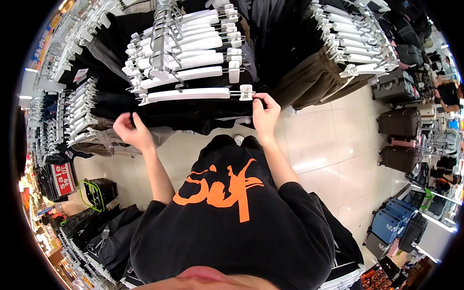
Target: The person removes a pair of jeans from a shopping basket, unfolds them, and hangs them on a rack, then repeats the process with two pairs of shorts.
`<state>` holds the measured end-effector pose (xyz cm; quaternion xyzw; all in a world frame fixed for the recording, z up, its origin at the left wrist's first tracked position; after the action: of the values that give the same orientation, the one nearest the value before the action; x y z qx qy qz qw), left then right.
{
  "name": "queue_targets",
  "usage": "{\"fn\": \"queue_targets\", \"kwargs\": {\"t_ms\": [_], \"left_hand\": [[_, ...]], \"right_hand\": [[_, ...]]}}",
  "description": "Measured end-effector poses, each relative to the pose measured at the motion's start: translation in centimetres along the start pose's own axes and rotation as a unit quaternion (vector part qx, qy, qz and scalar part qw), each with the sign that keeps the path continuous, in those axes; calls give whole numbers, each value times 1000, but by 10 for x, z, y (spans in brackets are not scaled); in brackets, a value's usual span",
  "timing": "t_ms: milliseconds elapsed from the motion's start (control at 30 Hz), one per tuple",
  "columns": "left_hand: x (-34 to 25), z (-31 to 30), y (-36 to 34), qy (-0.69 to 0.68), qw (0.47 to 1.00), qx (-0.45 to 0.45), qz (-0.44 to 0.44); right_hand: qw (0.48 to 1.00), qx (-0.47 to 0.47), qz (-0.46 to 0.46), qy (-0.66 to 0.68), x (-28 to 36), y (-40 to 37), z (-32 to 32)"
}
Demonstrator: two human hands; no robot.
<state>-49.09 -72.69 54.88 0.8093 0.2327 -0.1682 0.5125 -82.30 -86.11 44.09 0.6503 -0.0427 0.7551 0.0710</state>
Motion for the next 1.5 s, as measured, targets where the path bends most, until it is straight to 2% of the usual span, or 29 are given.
{"fn": "queue_targets", "kwargs": {"t_ms": [67,133,200,267,367,467,567,600,667,733,800,867,1167,1233,1367,1433,1500], "left_hand": [[-73,-11,-8,-156,977,-11,145],[-151,17,-24,-275,893,208,290],[-210,43,-41,-294,805,346,382],[-238,68,-48,-294,772,381,415],[-247,110,-73,-184,676,506,504],[-252,125,-82,-194,604,564,529],[-255,122,-84,-202,582,553,562],[-254,122,-86,-192,569,556,575],[-251,125,-85,-204,574,561,560],[-250,130,-81,-234,584,593,503],[-252,130,-80,-232,586,591,503],[-254,131,-78,-227,594,586,501],[-254,134,-86,-224,560,597,529],[-253,135,-87,-223,556,600,530],[-251,135,-87,-211,558,599,534],[-253,136,-85,-209,563,599,529],[-252,139,-84,-220,572,602,512]], "right_hand": [[999,-2,-20,-26,10,-5,2],[999,1,-15,-47,11,-8,1],[999,2,-20,-40,8,-9,-1],[999,0,-21,-25,6,-11,-4],[1000,-1,-10,-24,14,-15,-5],[999,-5,14,-35,20,-18,-7],[997,15,73,-7,17,-21,-6],[997,10,74,-6,16,-21,-7],[999,4,13,-32,23,-18,-7],[999,6,12,-38,23,-15,-8],[1000,10,-2,-27,25,-13,-6],[1000,1,-1,-15,21,-12,-8],[999,-17,46,23,-2,-15,-13],[999,-28,-25,14,13,-14,-12],[999,-31,-15,-21,26,-14,-11],[996,-39,-69,-51,34,-11,-13],[996,-31,-69,-51,35,-11,-13]]}}
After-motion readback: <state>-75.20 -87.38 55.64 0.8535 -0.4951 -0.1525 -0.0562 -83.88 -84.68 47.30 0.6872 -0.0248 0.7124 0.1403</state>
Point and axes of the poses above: each hand's wrist, its own y-axis towards the middle knuckle, its own z-axis out of the palm, x = y × z, the point moved 9 cm from there along y, towards the middle knuckle, and after that the axes turned 1 degree about y, right-handed, at the moved point
